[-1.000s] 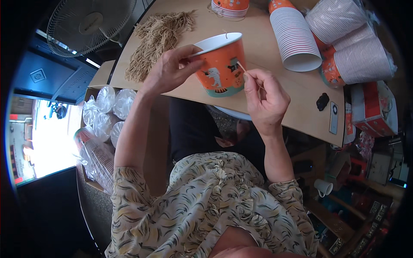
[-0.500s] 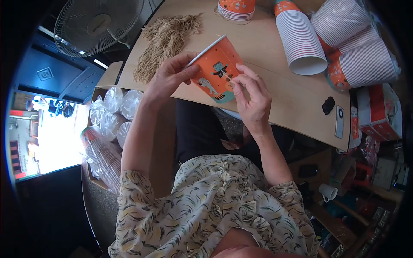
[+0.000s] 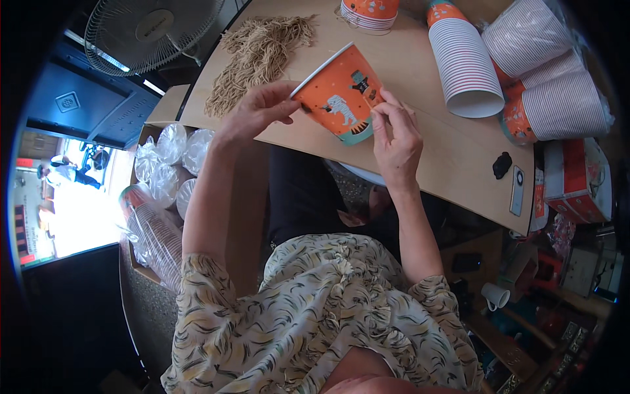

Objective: Organizing and tying rubber bands around paper bowls for packaging.

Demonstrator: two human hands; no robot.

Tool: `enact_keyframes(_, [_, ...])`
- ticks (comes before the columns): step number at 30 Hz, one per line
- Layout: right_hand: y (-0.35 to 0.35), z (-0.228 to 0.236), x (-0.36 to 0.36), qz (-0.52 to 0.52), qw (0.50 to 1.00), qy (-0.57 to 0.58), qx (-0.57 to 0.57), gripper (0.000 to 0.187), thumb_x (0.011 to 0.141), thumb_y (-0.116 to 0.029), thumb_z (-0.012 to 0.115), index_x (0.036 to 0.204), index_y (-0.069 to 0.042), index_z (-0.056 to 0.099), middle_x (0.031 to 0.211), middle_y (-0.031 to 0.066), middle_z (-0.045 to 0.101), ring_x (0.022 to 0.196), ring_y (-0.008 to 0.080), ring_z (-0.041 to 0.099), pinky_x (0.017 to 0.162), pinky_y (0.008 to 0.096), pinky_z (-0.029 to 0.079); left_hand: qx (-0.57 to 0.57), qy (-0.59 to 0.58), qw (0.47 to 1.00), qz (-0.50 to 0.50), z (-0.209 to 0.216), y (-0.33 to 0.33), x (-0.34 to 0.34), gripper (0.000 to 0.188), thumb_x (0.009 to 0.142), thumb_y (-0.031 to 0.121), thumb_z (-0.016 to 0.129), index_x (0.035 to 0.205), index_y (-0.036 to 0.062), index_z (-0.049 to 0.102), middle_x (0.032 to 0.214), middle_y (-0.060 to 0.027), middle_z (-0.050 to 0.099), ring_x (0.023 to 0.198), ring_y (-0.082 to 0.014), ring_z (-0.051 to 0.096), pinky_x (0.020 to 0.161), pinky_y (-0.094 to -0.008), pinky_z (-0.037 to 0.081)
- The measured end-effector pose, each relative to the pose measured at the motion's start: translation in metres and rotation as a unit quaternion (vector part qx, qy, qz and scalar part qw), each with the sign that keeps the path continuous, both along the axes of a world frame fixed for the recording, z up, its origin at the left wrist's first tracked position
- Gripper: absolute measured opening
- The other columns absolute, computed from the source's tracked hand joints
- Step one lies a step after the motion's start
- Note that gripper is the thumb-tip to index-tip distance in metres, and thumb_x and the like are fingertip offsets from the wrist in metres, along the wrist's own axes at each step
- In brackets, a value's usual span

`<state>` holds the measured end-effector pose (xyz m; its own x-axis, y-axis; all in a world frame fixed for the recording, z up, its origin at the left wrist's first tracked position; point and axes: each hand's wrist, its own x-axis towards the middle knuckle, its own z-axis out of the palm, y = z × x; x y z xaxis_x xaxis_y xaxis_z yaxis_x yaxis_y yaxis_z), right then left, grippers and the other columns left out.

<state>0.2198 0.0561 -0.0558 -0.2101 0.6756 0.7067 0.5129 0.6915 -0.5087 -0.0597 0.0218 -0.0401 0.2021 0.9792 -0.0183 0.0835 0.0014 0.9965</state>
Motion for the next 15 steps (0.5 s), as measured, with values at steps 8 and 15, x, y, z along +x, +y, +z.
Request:
enact_keyframes(8, [0.003,-0.003,0.001,0.001,0.998,0.033,-0.049,0.008,0.092,-0.005,0.069,0.099,-0.004,0.066,0.118,0.0157,0.072,0.107,0.032,0.069,0.086,0.0404,0.058,0.003,-0.073,0.997,0.012,-0.014,0.005,0.008,0.034,0.098,0.016,0.069,0.131,0.006,0.064,0.107,0.0015,0.069,0.096,-0.0079,0.063,0.082,-0.0264,0.053])
enact_keyframes(15, [0.004,-0.004,0.003,-0.005,0.996,0.056,-0.074,0.007,0.093,-0.004,0.068,0.1,-0.004,0.067,0.12,0.0177,0.071,0.106,0.0305,0.069,0.08,0.0379,0.059,0.023,-0.095,0.995,0.03,-0.019,0.008,0.01,0.023,0.098,0.017,0.07,0.118,0.0067,0.067,0.106,0.0018,0.069,0.093,-0.007,0.062,0.082,-0.0251,0.051])
